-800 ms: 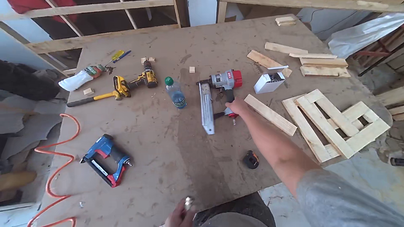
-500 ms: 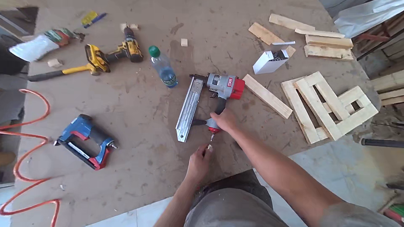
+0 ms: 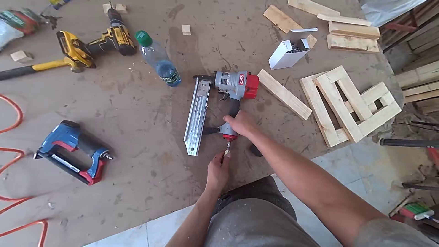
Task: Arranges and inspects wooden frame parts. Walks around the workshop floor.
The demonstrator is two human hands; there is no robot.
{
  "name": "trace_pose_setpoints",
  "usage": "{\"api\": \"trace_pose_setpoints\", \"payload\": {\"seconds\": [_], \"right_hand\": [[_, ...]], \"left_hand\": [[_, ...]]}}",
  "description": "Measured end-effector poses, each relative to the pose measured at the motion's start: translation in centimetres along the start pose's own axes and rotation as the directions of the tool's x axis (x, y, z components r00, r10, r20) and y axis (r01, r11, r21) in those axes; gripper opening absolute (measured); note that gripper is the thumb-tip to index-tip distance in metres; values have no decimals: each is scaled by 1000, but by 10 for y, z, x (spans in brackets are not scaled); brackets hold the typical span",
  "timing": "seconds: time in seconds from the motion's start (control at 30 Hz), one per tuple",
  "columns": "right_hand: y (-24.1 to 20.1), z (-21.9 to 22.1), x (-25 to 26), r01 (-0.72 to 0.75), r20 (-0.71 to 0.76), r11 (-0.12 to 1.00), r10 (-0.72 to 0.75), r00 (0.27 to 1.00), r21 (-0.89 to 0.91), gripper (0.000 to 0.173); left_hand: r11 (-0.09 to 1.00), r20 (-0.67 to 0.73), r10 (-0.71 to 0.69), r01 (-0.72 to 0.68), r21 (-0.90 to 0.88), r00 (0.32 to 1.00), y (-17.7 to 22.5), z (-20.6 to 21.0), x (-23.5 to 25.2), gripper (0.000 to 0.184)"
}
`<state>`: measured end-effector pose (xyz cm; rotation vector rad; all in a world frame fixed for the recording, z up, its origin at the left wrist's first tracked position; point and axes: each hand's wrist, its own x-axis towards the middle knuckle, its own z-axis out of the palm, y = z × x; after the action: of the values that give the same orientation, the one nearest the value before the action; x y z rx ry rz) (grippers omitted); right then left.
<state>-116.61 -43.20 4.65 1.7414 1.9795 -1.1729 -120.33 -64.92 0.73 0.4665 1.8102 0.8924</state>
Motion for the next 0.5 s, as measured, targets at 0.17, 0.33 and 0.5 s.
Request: {"api": "trace_pose_setpoints", "payload": {"seconds": [0.17, 0.33, 0.5], "right_hand": [[-5, 0, -11, 8, -20, 999, -7, 1000, 48, 56], [-2, -10, -32, -9, -11, 997, 10, 1000, 78, 55], [13, -13, -39, -5, 6, 992, 4, 1000, 123, 56]], "left_hand": [[937, 54, -63, 78, -341, 997, 23, 0, -4, 30], [713, 210, -201, 289, -638, 957, 66, 3, -37, 37], [863, 154, -153, 208, -461, 976, 73, 15, -38, 36]]}}
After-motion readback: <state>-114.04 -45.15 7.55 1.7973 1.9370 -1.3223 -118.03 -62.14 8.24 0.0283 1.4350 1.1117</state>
